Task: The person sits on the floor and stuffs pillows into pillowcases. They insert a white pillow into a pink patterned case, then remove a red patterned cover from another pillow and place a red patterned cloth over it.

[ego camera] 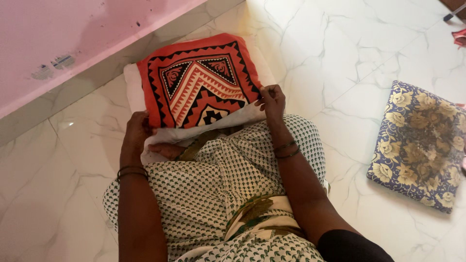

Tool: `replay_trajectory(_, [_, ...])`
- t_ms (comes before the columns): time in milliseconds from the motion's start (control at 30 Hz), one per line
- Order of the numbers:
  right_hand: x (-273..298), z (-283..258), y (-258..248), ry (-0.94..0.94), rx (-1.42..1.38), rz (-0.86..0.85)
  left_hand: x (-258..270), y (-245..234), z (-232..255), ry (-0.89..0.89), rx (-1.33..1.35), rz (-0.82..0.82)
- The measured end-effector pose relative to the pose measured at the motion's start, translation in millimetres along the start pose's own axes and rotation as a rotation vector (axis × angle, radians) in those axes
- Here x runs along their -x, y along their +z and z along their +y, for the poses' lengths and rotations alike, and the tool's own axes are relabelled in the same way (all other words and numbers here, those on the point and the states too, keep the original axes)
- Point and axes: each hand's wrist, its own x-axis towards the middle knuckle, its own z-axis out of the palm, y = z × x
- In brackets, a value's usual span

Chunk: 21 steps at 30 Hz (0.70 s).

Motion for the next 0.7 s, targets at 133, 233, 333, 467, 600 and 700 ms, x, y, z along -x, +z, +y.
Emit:
replay_trajectory(133, [-11.1,11.6,-6.5,0.006,0.001,0.054,10.2,1.8,8.0,-0.12,-0.392,0.248])
replay_trajectory(233, [-14.6,18.5,-8.3,0.112,0.236,0.02,16.4,2.1,14.0,-0.205,-0.368,0.293])
replay_trajectory(333, [-8.4,25.1,-3.1,0.196,0.755,-0.177,18.4,-0.5,15.4,-0.222,-0.382,0.297])
replay_trajectory(467, [-4.4,25.6,1.3,-0.117,0.976,-0.049,12.6,-5.3,10.8,-0.122,-0.409,0.236])
replay_trajectory(600, [-18.8,12.3,-4.8,-0.178,0.337,0.18,7.7,-10.4,13.1,0.342,0.035,0.229])
replay_trajectory(700, [-16.6,-7.3,-14.9,-0.228,-0.054,0.139,18.3,-3.0,25.8,0.448,0.274,0.208])
